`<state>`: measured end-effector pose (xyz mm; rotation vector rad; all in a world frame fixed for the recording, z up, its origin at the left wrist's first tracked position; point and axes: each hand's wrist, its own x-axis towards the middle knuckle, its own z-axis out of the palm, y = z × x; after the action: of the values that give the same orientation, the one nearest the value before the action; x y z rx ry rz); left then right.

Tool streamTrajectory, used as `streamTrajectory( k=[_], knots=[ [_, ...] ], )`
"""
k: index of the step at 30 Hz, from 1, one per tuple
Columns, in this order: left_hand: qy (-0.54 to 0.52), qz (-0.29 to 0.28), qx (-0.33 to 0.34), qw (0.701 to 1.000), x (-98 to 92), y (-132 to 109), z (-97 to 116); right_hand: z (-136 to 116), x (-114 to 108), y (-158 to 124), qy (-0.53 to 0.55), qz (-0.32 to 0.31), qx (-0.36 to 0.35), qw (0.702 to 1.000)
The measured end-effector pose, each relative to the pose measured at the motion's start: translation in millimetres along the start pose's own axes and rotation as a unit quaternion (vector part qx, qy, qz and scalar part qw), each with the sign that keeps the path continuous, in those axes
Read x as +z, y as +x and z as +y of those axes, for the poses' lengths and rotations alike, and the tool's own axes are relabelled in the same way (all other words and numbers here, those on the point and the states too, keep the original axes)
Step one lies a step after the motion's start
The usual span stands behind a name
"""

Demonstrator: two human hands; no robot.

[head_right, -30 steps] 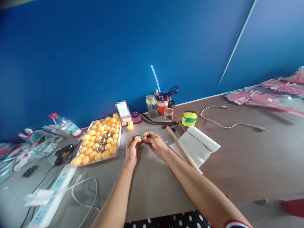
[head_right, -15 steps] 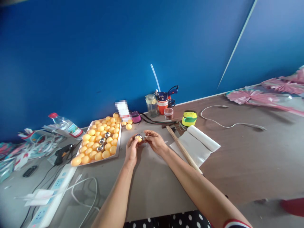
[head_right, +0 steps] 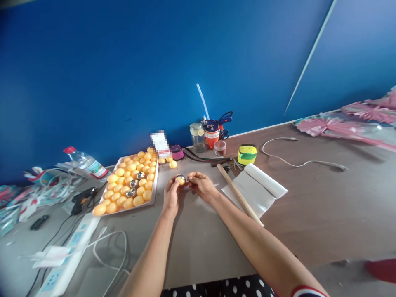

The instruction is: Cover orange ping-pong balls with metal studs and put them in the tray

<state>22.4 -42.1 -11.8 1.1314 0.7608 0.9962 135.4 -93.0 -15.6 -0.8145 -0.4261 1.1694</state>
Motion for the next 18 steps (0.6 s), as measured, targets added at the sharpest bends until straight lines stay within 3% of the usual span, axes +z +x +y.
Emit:
streamTrajectory(
  k=[11, 18],
  knots=[
    [0.000, -0.001, -0.003, 1.000, -0.7, 1.6, -1.5, 1.1, 2.6, -4.1, -0.043, -0.043, 0.008, 0.998],
    [-0.003, -0.007, 0.000, 1.000, 0.3, 1.2, -0.9, 1.5, 6.0, -5.8, -0.052, -0.035, 0.019, 0.998]
  ],
)
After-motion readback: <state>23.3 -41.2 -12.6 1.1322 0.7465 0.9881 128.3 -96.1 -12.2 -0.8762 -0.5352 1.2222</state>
